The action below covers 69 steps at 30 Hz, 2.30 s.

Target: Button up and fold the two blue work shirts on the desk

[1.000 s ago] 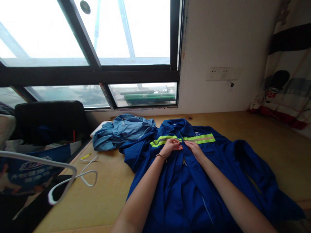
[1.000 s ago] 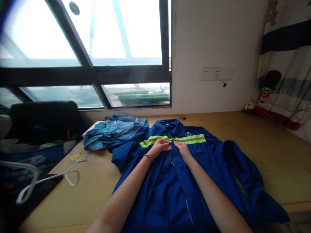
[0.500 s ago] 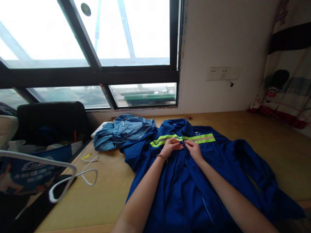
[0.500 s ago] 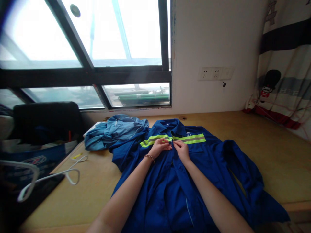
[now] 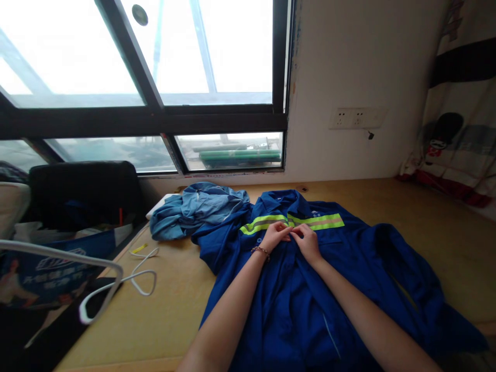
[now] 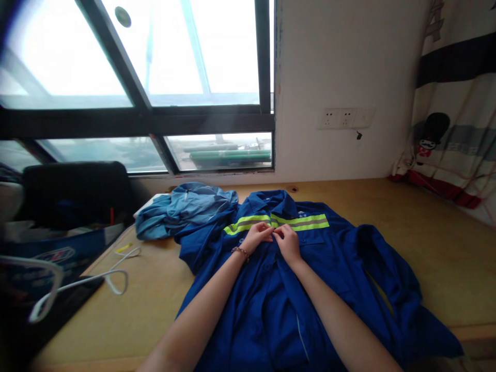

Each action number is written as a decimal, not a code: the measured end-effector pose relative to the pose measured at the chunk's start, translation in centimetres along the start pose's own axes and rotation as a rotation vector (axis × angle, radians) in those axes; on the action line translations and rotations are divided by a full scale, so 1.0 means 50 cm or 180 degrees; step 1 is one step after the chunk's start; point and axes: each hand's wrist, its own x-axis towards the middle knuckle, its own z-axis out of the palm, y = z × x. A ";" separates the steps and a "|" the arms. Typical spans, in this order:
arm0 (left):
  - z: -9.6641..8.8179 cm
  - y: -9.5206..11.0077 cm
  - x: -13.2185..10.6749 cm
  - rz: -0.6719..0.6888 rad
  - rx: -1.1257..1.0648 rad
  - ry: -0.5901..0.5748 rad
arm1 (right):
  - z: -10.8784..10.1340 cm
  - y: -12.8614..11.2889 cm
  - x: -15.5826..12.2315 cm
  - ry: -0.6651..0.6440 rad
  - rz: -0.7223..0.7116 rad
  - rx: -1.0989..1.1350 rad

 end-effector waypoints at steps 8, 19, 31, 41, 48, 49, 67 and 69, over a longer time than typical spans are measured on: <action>0.012 -0.030 0.018 0.0018 -0.0131 0.0570 | 0.011 -0.003 -0.002 -0.0167 -0.0071 -0.0205; 0.016 0.006 -0.003 -0.0248 -0.0570 0.0742 | 0.009 -0.016 -0.005 -0.0082 -0.0085 0.0032; 0.015 0.003 -0.004 -0.0095 -0.0773 0.0706 | 0.015 -0.003 -0.008 -0.0139 -0.0187 -0.0119; 0.007 -0.006 0.004 0.0045 -0.0990 0.0611 | 0.020 0.031 0.002 -0.0357 0.0259 0.0253; 0.002 -0.014 0.009 0.0178 -0.0804 0.0445 | 0.026 0.043 0.004 -0.0741 0.0394 -0.0135; 0.001 -0.016 0.009 0.0203 -0.0754 0.0431 | 0.026 0.042 0.004 -0.0766 0.0369 -0.0189; -0.050 -0.029 0.123 0.0681 0.0167 0.0263 | -0.011 -0.023 -0.043 -0.0686 0.0955 -0.0492; -0.053 -0.024 0.135 0.0699 0.0227 0.0330 | -0.005 -0.023 -0.044 -0.0592 0.1055 -0.0494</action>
